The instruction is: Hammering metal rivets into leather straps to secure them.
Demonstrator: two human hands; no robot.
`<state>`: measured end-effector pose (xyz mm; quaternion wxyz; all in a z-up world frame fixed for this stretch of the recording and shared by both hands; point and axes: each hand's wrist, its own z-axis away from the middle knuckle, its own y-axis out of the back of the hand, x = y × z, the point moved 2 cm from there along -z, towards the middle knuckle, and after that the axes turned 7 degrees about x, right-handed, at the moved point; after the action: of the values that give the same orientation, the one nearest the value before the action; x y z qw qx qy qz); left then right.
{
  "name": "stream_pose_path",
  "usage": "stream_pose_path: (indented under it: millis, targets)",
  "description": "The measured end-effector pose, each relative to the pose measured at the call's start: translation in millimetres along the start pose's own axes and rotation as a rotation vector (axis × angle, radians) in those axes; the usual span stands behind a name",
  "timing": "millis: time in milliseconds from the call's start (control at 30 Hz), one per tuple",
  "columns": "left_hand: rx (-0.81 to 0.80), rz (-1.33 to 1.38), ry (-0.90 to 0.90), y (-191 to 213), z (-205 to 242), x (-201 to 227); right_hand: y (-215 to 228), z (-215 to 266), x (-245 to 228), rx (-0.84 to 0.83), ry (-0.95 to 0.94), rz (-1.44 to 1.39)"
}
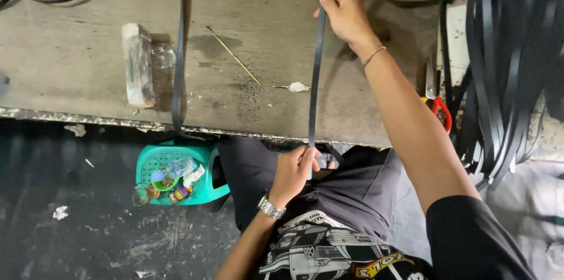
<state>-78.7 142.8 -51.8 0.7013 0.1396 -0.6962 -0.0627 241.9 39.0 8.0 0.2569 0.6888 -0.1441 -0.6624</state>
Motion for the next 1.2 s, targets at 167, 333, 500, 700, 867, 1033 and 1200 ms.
stream_pose_path:
  millis: [167,333,500,700,867,1033,1200]
  targets:
    - [0.007,0.087,0.136,-14,-19,5,-8,26,32,0.28,0.228,0.347]
    - [0.035,0.147,0.236,-15,-25,2,-17,104,59,0.123,0.622,0.353]
    - [-0.047,-0.493,0.066,8,-32,12,-18,154,59,0.066,0.855,0.493]
    - [0.345,-0.735,-0.483,35,-93,34,-19,156,50,0.126,0.809,0.486]
    - [0.198,-0.922,-0.531,16,-144,-34,-22,155,62,0.137,0.834,0.502]
    - [0.135,-0.88,-0.293,31,-127,-3,-23,159,60,0.136,0.839,0.6]
    - [0.299,-0.262,-0.094,53,-98,18,-26,155,66,0.148,0.827,0.527]
